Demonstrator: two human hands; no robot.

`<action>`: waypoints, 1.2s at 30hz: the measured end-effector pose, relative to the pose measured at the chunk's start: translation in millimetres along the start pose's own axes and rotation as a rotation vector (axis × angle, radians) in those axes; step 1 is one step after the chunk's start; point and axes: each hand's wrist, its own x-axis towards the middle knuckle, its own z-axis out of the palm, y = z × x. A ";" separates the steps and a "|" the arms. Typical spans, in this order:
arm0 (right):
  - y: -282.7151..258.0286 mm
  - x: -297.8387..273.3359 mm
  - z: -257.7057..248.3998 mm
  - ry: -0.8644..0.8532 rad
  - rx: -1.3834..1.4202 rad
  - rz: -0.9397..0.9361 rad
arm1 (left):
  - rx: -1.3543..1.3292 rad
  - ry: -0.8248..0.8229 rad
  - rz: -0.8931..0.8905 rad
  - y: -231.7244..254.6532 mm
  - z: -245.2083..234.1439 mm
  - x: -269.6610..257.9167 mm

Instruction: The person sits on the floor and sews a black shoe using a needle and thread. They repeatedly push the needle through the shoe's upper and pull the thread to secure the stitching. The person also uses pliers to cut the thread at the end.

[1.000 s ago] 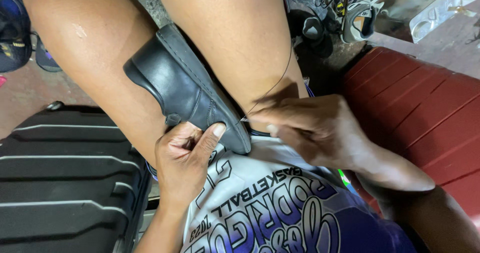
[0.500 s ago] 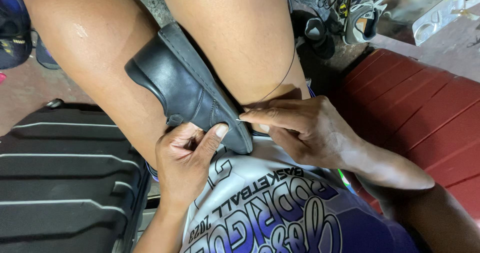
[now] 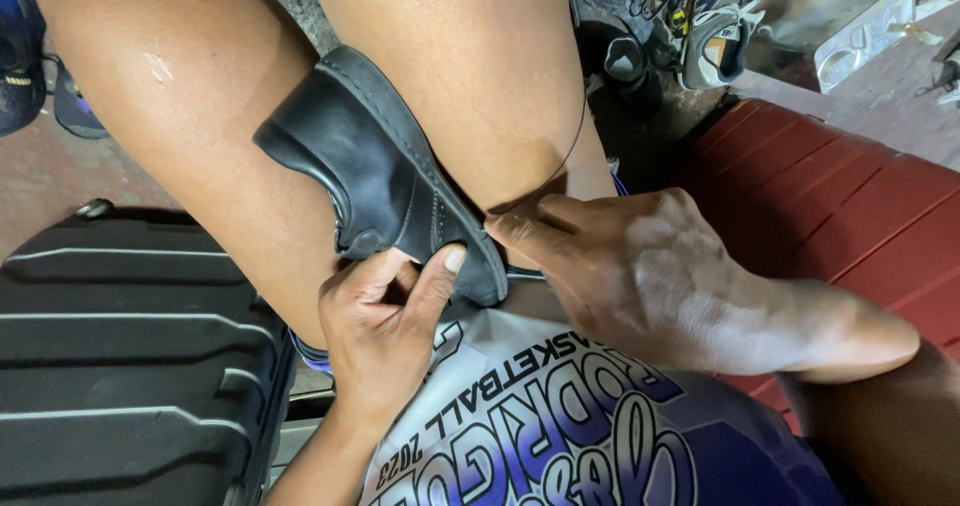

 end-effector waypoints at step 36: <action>3.0 6.7 -1.2 0.125 -0.030 -0.070 | 0.131 0.514 -0.109 -52.1 -93.2 -51.4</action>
